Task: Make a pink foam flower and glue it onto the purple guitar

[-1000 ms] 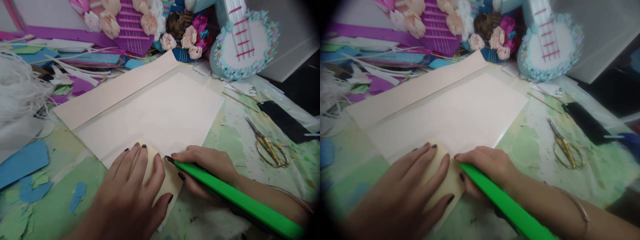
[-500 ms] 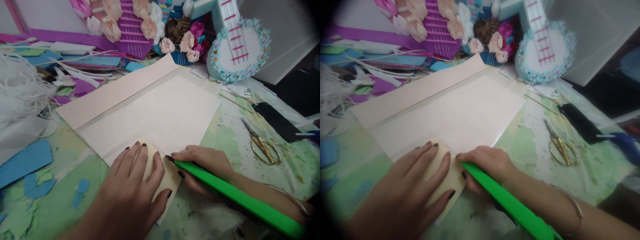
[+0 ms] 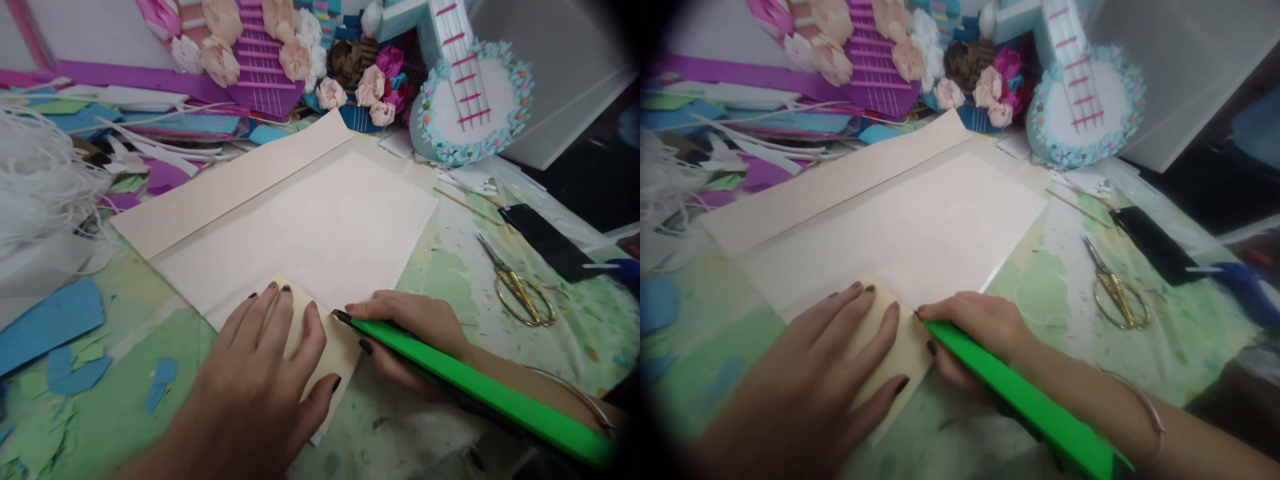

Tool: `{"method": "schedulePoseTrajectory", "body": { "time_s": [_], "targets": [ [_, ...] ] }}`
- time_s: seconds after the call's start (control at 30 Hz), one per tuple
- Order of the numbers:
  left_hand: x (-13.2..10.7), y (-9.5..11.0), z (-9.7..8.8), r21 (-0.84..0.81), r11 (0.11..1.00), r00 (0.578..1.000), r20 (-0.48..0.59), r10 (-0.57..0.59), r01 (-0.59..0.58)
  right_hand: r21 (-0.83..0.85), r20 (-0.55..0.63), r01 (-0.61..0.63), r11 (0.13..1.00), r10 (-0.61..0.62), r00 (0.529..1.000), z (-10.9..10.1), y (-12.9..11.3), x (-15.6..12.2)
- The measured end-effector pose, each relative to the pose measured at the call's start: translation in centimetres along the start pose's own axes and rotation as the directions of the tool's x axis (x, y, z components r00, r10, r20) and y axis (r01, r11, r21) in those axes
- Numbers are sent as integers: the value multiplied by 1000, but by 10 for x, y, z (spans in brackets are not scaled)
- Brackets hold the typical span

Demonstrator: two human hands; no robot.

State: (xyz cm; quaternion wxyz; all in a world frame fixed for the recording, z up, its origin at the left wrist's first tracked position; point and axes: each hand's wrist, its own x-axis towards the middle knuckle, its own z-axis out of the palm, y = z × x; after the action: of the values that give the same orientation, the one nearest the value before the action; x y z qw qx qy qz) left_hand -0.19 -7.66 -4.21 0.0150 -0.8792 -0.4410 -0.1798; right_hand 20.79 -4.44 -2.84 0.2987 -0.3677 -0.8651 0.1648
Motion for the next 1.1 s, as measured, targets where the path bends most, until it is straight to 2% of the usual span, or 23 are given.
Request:
{"method": "schedulePoseTrajectory", "body": {
  "time_s": [0.27, 0.5, 0.7, 0.8, 0.93, 1.1],
  "targets": [
    [0, 0, 0, 1, 1000, 1000, 23, -2, 2, 35, 4, -10, 999, 10, 1000, 1, 3, -6],
    [1, 1, 1, -13, 1000, 1000, 12, -6, 6, -2, 25, -56, 998, 56, 998, 1, 3, -9],
    [0, 0, 0, -9, 1000, 999, 33, 7, -6, 25, -32, -106, 994, 107, 994, 3, 4, -14],
    [-1, 0, 2, -5, 1000, 1000, 20, -5, 5, 16, -6, -105, 994, 105, 994, 1, 3, -15],
    [-1, 1, 4, -15, 1000, 1000, -11, -16, 16, 6, -37, -98, 995, 98, 994, 0, 1, -13],
    [1, 1, 1, -3, 1000, 1000, 17, 24, -24, -4, -26, -62, 998, 62, 998, 2, 3, -16]
  ]
}}
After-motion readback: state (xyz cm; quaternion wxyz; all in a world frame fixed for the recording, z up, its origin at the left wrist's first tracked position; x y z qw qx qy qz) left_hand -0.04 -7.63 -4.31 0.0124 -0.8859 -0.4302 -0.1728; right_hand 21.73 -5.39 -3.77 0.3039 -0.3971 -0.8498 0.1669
